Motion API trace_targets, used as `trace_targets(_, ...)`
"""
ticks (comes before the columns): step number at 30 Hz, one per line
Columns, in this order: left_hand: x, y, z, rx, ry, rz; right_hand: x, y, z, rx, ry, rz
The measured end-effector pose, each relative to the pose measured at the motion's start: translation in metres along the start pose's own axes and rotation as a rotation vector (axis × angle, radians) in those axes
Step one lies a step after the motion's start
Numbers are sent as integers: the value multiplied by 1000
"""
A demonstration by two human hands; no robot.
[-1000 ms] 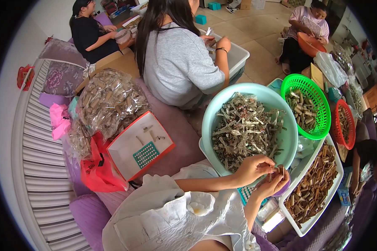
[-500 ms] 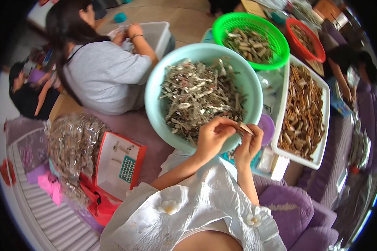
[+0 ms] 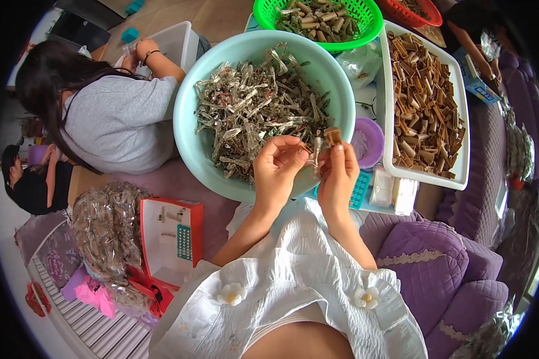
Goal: The person assembles small plastic components by fitting rubber seals onto plastic tubes by hand.
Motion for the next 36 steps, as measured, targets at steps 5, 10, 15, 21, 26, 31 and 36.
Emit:
trace_targets(5, -3, -6, 6, -257, 185, 42, -6, 11, -13, 54, -81, -31)
trace_targets(10, -11, -7, 16, -586, 361, 43, -14, 8, -4, 47, 167, -437)
trace_targets(15, -17, -16, 17, -339, 125, -106, -15, 15, -10, -146, 144, -380)
trace_targets(21, -19, -18, 17, -135, 137, -115, -10, 15, -11, -407, 238, -340)
trace_targets(26, -19, -21, 22, -254, 135, -94, -8, 19, -21, -193, 301, -299)
trace_targets(31, -18, -23, 22, -273, 130, -111, -9, 19, -25, -77, 319, -319)
trace_targets(36, -19, -24, 23, -314, 111, -102, -12, 19, -30, -30, 499, -366)
Point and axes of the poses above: each hand's wrist, its own x-axis away from the middle knuckle, its own y-axis out of the palm, z = x × y, the point moved 1 cm from there along -x, towards the middle knuckle, and after that the axes turned 2 degrees about -x, right-handed, at the moved point
